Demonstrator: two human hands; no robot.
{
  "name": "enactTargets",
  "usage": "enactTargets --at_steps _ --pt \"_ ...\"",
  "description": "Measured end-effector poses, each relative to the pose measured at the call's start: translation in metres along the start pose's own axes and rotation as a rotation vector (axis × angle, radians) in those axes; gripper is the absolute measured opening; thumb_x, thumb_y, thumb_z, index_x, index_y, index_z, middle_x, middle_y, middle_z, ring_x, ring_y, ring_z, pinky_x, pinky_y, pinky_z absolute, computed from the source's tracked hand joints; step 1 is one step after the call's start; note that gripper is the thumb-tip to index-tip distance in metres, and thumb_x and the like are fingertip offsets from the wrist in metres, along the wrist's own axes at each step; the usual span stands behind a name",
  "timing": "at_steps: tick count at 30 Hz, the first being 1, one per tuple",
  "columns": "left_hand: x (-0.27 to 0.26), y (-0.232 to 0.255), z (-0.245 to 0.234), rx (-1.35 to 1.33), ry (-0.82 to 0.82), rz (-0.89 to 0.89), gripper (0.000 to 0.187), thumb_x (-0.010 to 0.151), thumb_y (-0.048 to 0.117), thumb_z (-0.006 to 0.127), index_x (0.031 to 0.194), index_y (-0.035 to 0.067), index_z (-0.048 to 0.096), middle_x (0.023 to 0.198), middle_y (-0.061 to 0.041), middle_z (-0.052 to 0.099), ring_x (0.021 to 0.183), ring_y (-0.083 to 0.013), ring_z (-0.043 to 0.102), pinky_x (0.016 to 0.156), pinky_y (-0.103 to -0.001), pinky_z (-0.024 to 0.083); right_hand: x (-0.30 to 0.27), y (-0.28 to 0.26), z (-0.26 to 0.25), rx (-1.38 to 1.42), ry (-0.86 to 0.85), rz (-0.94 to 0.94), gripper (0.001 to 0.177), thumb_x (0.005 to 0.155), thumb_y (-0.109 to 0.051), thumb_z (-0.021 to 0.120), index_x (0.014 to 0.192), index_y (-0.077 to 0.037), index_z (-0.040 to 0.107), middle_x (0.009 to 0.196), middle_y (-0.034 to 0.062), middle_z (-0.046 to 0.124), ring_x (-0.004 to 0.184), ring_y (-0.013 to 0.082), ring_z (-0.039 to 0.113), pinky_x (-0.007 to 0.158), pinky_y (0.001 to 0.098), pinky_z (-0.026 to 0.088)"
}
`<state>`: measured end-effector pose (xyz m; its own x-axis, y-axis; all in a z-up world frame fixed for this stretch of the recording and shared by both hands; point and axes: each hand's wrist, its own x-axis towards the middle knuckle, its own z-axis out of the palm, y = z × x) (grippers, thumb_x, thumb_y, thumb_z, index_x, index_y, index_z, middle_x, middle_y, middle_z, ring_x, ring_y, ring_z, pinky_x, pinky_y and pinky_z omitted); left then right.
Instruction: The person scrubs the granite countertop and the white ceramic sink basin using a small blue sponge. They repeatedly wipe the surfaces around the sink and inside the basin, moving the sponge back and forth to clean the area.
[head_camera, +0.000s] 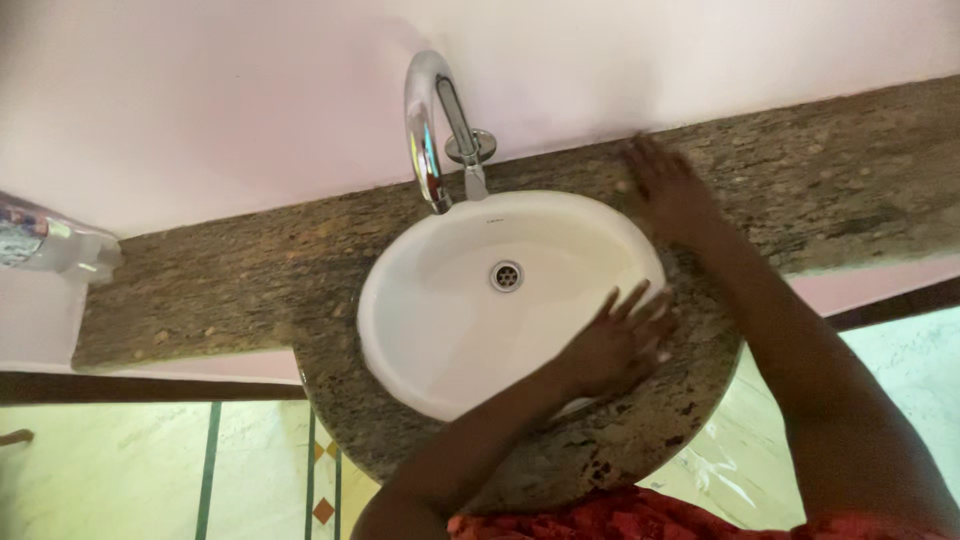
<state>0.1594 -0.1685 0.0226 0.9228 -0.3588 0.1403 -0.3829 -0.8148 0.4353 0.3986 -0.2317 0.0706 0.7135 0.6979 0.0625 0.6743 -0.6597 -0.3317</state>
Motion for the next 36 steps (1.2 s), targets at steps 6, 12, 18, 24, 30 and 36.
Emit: enactTargets --at_steps 6,12,18,24,30,36 --pt "-0.086 -0.12 -0.098 0.477 0.053 -0.474 0.067 0.105 0.043 0.047 0.163 0.013 0.03 0.174 -0.012 0.013 0.161 -0.0326 0.003 0.127 -0.059 -0.003 -0.007 0.038 -0.047 -0.049 0.082 0.257 0.085 0.105 -0.058 0.026 0.161 0.004 0.012 0.17 0.0277 0.003 0.158 0.0431 0.003 0.127 0.0584 0.002" --pt "-0.194 -0.199 -0.175 0.468 0.064 -1.054 0.069 0.106 0.057 0.037 0.165 0.026 0.02 0.173 -0.011 0.008 0.159 -0.0409 0.003 0.124 -0.065 0.0 0.029 0.011 -0.024 -0.064 0.085 0.524 0.087 0.106 -0.057 0.024 0.161 0.007 0.005 0.169 0.0308 -0.003 0.158 0.046 -0.003 0.127 0.0609 -0.001" --pt "-0.231 -0.227 -0.172 0.443 0.173 -0.956 0.065 0.106 0.059 0.031 0.165 0.034 0.021 0.174 -0.009 0.013 0.158 -0.0436 0.01 0.124 -0.067 0.005 0.065 -0.067 0.025 -0.019 0.071 0.68 0.09 0.106 -0.057 0.023 0.161 0.011 -0.002 0.169 0.0339 -0.009 0.158 0.049 -0.009 0.127 0.0633 -0.004" --pt "-0.235 -0.233 -0.161 0.529 0.241 -0.907 0.064 0.107 0.054 0.036 0.166 0.031 0.025 0.172 -0.013 0.02 0.157 -0.0461 0.014 0.123 -0.069 0.006 0.072 -0.146 0.054 0.09 0.176 0.65 0.096 0.109 -0.057 0.028 0.161 0.017 -0.003 0.168 0.04 -0.011 0.158 0.0533 -0.014 0.128 0.0649 -0.009" --pt "-0.234 -0.228 -0.164 0.524 0.328 -0.862 0.061 0.108 0.052 0.038 0.164 0.029 0.031 0.171 -0.013 0.026 0.156 -0.0462 0.018 0.123 -0.069 0.007 0.079 -0.218 0.08 -0.014 0.262 0.537 0.092 0.11 -0.051 0.032 0.16 0.021 0.004 0.166 0.0453 -0.005 0.155 0.0594 -0.009 0.125 0.0672 -0.008" --pt "-0.236 -0.229 -0.17 0.434 0.333 -0.865 0.06 0.107 0.052 0.035 0.162 0.027 0.034 0.17 -0.013 0.027 0.155 -0.0463 0.021 0.125 -0.065 0.008 0.091 -0.298 0.123 0.211 0.191 0.463 0.088 0.107 -0.053 0.031 0.162 0.014 0.018 0.169 0.035 0.006 0.162 0.0515 0.0 0.131 0.0698 -0.003"
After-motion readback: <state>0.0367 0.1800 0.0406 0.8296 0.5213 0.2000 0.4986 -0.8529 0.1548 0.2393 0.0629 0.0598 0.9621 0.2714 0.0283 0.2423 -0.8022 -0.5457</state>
